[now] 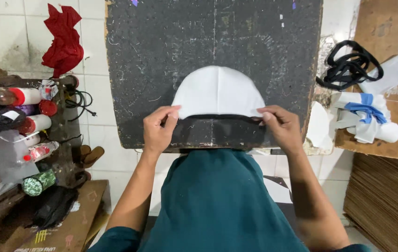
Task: Aligning and smoothing white fabric cutouts on a template board and trimming straps
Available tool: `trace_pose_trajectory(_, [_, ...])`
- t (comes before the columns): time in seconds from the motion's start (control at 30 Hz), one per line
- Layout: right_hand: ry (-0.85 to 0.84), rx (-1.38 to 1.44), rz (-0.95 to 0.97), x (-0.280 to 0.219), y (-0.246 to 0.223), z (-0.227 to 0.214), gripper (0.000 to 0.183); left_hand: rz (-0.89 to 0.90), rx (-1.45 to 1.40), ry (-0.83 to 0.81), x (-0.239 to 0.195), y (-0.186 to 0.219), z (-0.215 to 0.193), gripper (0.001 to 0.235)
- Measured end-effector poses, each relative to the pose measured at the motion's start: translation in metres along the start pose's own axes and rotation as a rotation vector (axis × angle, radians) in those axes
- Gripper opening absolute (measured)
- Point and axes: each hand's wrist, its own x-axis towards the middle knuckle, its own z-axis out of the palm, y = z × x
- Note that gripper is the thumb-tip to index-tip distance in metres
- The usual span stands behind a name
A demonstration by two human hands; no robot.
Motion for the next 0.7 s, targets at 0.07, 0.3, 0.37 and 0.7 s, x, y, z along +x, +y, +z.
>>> trace_pose_trajectory(0.07, [0.001,-0.084,0.031,0.000,0.012,0.007,0.016,-0.038,0.068,0.008,-0.008,-0.013,0.005,0.011])
trace_pose_trajectory(0.3, [0.032,-0.269,0.162,-0.021,0.026,0.016,0.016,-0.171,0.256,-0.037,-0.029,-0.004,0.002,0.014])
trace_pose_trajectory(0.37, [0.023,-0.319,0.161,-0.024,0.022,0.018,0.016,-0.179,0.291,-0.062,-0.033,-0.003,0.000,0.013])
trace_pose_trajectory(0.7, [-0.068,-0.470,0.178,-0.036,0.015,0.022,0.014,-0.153,0.477,-0.161,-0.046,-0.003,-0.009,0.007])
